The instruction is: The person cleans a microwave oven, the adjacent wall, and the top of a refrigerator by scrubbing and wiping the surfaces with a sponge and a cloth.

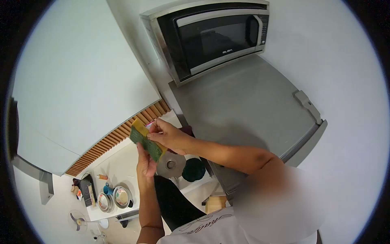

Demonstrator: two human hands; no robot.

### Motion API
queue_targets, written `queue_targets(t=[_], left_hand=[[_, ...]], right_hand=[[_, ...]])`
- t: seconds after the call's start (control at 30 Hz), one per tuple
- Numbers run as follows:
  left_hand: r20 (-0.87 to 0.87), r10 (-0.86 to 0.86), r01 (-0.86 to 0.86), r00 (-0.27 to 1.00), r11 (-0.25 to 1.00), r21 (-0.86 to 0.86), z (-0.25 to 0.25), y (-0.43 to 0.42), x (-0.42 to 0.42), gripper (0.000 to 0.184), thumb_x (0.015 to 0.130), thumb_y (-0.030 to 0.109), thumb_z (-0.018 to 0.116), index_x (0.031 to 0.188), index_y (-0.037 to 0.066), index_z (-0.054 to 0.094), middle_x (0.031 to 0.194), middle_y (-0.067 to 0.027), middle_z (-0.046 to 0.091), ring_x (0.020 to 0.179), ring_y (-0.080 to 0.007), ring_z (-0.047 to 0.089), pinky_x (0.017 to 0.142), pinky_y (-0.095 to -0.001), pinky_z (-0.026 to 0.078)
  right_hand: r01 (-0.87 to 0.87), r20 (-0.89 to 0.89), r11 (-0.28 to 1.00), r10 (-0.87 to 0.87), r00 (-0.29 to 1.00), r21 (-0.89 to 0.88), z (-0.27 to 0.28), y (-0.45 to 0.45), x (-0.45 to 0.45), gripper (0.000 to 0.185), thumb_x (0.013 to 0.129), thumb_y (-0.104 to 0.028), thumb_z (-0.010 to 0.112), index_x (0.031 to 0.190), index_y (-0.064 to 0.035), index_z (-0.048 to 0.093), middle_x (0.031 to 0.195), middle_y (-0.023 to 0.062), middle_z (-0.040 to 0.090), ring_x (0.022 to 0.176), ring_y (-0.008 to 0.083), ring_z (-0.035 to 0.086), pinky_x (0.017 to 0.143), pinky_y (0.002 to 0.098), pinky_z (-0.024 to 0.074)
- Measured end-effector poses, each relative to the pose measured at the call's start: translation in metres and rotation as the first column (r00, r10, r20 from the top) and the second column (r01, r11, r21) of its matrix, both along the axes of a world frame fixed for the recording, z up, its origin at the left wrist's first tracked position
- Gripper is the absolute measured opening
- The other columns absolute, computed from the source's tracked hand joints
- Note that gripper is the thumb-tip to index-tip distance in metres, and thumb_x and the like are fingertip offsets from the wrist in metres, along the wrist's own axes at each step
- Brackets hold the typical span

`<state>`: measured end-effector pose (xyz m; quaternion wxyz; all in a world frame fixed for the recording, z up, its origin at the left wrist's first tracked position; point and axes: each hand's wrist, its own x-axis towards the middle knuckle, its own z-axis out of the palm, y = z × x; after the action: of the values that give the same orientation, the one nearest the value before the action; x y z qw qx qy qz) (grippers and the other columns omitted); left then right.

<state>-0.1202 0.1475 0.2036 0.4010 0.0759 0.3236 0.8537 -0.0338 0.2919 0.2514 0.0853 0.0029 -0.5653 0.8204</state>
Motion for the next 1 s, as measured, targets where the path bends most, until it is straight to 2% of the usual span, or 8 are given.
queue_targets(t=[0.23,0.3,0.5,0.6,0.67,0.7,0.77,1.0], left_hand=[[-0.192,-0.098,0.074,0.977,0.989,-0.132,0.040,0.054,0.051,0.018,0.089,0.017,0.063,0.098,0.002,0.066,0.100,-0.0040,0.066,0.092,-0.0113,0.062,0.088,-0.0279,0.047],[-0.209,-0.140,0.110,0.968,0.983,-0.149,0.037,0.060,0.040,0.030,0.090,0.019,0.061,0.116,0.004,0.058,0.105,-0.0057,0.065,0.095,-0.0163,0.063,0.088,-0.0342,0.050],[-0.157,-0.321,0.342,0.934,0.931,0.127,0.088,0.083,0.054,0.035,0.090,0.014,0.057,0.121,-0.001,0.051,0.109,-0.0188,0.063,0.096,-0.0237,0.065,0.075,-0.0336,0.058],[-0.148,-0.483,0.497,0.863,0.760,0.418,0.119,0.100,0.079,0.040,0.090,0.014,0.056,0.125,-0.003,0.047,0.116,-0.0256,0.058,0.099,-0.0259,0.065,0.076,-0.0348,0.058],[-0.195,-0.490,0.524,0.850,0.743,0.415,0.132,0.111,0.087,0.042,0.089,0.016,0.057,0.125,-0.003,0.047,0.116,-0.0249,0.058,0.099,-0.0261,0.065,0.077,-0.0357,0.058],[-0.223,-0.498,0.544,0.838,0.736,0.403,0.138,0.117,0.088,0.044,0.088,0.018,0.058,0.125,-0.004,0.048,0.116,-0.0241,0.058,0.098,-0.0263,0.065,0.078,-0.0366,0.057],[-0.270,-0.417,0.472,0.868,0.860,0.191,0.145,0.128,0.089,0.045,0.086,0.021,0.063,0.124,0.000,0.050,0.113,-0.0162,0.061,0.091,-0.0233,0.066,0.084,-0.0355,0.054],[-0.693,-0.047,0.138,0.720,0.987,0.076,0.181,0.155,0.013,0.024,0.087,0.016,0.065,0.106,0.001,0.064,0.098,-0.0033,0.065,0.085,-0.0125,0.063,0.078,-0.0286,0.052]], right_hand=[[0.430,-0.079,0.852,-0.427,0.901,0.299,0.017,0.033,0.115,0.023,0.095,-0.020,0.056,0.111,-0.0056,0.049,0.097,0.0042,0.055,0.086,0.0091,0.053,0.070,0.0243,0.0464],[0.535,-0.071,0.726,-0.564,0.822,0.432,0.015,0.041,0.166,0.022,0.096,-0.019,0.053,0.113,-0.0069,0.047,0.097,0.0047,0.055,0.086,0.0098,0.055,0.070,0.0241,0.0486],[0.569,0.253,0.737,-0.667,0.701,0.365,0.005,0.037,0.237,0.022,0.097,-0.020,0.049,0.117,-0.0106,0.047,0.097,0.0044,0.057,0.088,0.0115,0.057,0.074,0.0253,0.0487],[0.599,0.122,0.750,-0.647,0.753,0.280,0.018,0.042,0.198,0.034,0.096,-0.022,0.052,0.127,-0.0119,0.042,0.094,0.0044,0.058,0.088,0.0138,0.059,0.078,0.0252,0.0494],[0.506,0.360,0.769,-0.378,0.853,-0.390,0.033,0.048,0.166,0.037,0.095,-0.021,0.054,0.128,-0.0109,0.044,0.098,0.0053,0.061,0.091,0.0163,0.061,0.081,0.0299,0.0507],[0.499,0.341,0.780,-0.384,0.858,-0.377,0.047,0.054,0.151,0.037,0.095,-0.021,0.054,0.128,-0.0109,0.044,0.098,0.0053,0.061,0.091,0.0163,0.061,0.081,0.0299,0.0507],[0.420,0.173,0.679,-0.403,0.899,-0.603,0.080,0.073,0.126,0.032,0.093,-0.019,0.056,0.123,-0.0097,0.049,0.101,0.0059,0.062,0.093,0.0177,0.062,0.083,0.0328,0.0520],[0.746,-0.656,0.657,-0.613,0.441,-0.112,0.251,0.210,0.013,0.031,0.089,-0.015,0.063,0.108,0.0001,0.045,0.094,0.0115,0.059,0.090,0.0192,0.060,0.078,0.0320,0.0544]])
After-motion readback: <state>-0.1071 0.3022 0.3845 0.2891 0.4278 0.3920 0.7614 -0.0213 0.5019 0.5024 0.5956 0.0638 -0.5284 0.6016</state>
